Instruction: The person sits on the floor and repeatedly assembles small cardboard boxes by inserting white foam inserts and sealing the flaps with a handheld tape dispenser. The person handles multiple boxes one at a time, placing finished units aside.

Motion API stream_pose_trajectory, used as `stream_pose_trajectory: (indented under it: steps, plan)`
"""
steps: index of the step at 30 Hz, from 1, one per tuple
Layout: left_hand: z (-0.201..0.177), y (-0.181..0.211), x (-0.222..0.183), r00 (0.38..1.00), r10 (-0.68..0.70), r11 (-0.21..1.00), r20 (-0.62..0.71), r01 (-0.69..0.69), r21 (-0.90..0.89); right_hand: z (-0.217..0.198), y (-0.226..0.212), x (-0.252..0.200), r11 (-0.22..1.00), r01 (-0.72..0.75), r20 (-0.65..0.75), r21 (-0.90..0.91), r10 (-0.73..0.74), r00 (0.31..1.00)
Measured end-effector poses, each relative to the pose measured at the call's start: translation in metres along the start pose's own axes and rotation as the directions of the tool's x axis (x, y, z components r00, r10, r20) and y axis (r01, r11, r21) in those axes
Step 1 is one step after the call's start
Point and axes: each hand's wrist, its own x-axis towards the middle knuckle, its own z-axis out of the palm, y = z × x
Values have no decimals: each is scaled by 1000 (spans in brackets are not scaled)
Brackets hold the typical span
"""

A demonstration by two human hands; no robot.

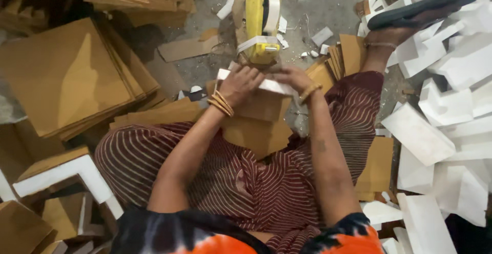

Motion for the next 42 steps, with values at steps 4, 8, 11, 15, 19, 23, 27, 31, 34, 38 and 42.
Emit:
stream_pose_trajectory:
  steps: [4, 8, 11, 15, 19, 23, 27, 31, 34, 38, 42]
  plan:
    - [6, 21, 2, 996, 91, 994, 22, -92, 63, -11, 34, -34, 995, -101, 98, 0, 100, 990]
    - [-6, 43, -1, 990, 134, 989, 39, -131, -65, -6, 85, -28, 984, -130, 76, -119, 139, 987]
    - [-14, 44, -3, 994, 112, 989, 12, -111, -99, -6, 97, -28, 969, 77, -56, -235, -92, 994]
    - [-15, 42, 4, 990, 88, 988, 114, -72, -135, -8, 59, -69, 968, 231, -232, -100, -249, 940]
    - [-13, 46, 4, 994, 59, 993, 89, -49, -107, 30, 16, -124, 762, 453, -3, -464, -512, 859]
    - [-17, 28, 14, 991, -72, 989, 112, 85, -121, 38, -4, -143, 650, 198, -147, -734, -436, 888]
    - [-28, -4, 8, 964, -219, 938, 148, 250, -239, 18, -5, -137, 635, 159, -160, -756, -414, 896]
    - [-23, -9, 3, 944, -267, 901, 195, 316, -296, -7, -16, -121, 881, 346, 35, -324, -354, 935]
    - [-18, -7, 4, 939, -290, 899, 186, 333, -283, -20, -34, -95, 932, 315, -128, -180, -339, 932]
    - [-21, -8, 9, 944, -262, 895, 202, 316, -315, -20, -65, -30, 927, 347, -226, -145, -372, 900]
    - [-25, -10, 8, 942, -235, 883, 241, 310, -353, 1, -83, 23, 977, 197, -237, -84, -212, 948]
